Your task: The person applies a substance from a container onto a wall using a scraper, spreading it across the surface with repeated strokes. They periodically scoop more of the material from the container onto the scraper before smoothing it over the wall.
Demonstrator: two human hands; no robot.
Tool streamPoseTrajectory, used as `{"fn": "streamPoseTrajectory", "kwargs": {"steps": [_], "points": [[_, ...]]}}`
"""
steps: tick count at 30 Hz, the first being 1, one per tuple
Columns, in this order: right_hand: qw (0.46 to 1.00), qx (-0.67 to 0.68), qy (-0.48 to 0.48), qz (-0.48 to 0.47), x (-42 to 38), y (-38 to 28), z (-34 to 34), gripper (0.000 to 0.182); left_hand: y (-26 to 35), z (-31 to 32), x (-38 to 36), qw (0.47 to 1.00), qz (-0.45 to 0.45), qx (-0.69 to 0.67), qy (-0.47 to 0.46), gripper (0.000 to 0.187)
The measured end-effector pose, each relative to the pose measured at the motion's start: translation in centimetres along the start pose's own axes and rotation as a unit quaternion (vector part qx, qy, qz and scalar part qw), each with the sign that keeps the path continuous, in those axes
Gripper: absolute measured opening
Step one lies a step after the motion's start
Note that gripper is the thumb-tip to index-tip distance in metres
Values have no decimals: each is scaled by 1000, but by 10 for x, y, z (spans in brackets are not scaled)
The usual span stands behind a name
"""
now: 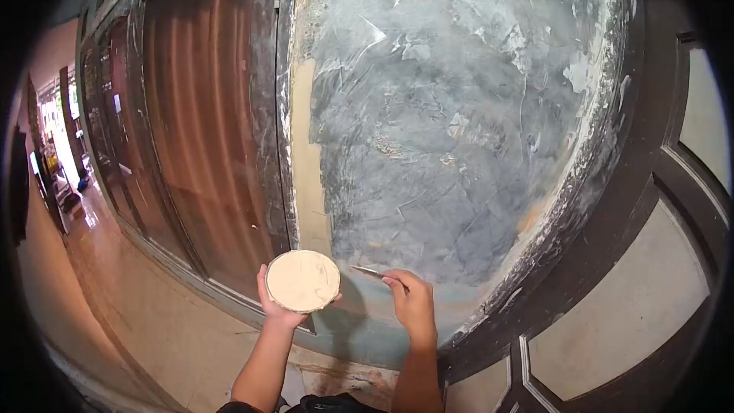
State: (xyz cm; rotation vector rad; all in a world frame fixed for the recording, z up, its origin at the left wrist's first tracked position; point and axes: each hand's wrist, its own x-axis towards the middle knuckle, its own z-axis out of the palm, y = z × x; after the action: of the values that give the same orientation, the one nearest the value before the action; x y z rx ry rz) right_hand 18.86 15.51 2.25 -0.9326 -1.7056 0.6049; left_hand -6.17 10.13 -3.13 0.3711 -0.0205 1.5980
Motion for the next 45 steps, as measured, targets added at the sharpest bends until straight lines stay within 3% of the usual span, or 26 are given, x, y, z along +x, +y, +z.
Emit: {"fn": "streamPoseTrajectory", "kwargs": {"steps": [1, 4, 7, 16, 21, 26, 35, 39, 41, 45], "points": [[1000, 1, 4, 0, 1, -5, 1, 16, 2, 2, 7, 1000, -3, 2, -1, 94], [983, -47, -31, -177, 2, -16, 1, 36, 8, 9, 20, 999, -11, 38, 10, 91], [974, -59, -54, -211, 4, -20, 2, 39, 12, 9, 32, 997, 10, 49, 65, 88], [971, -110, -58, -205, 9, -18, -4, 43, 8, 15, 50, 998, -23, 62, 4, 86], [969, -125, -59, -206, 14, -18, -15, 42, -4, 19, 59, 997, -15, 59, 42, 85], [961, -154, -56, -223, 16, -21, -27, 41, -13, 19, 64, 998, -38, 51, -28, 86], [959, -162, -67, -223, 26, -25, -38, 44, -24, 25, 68, 997, -15, 75, -22, 85], [931, -185, -117, -292, 52, -35, -55, 49, -21, 40, 68, 998, -43, 44, -26, 87], [919, -183, -150, -315, 61, -42, -61, 51, -20, 44, 69, 994, -49, 48, -86, 88], [893, -212, -150, -368, 70, -56, -70, 48, -17, 59, 63, 991, -59, 51, -107, 88]]}}
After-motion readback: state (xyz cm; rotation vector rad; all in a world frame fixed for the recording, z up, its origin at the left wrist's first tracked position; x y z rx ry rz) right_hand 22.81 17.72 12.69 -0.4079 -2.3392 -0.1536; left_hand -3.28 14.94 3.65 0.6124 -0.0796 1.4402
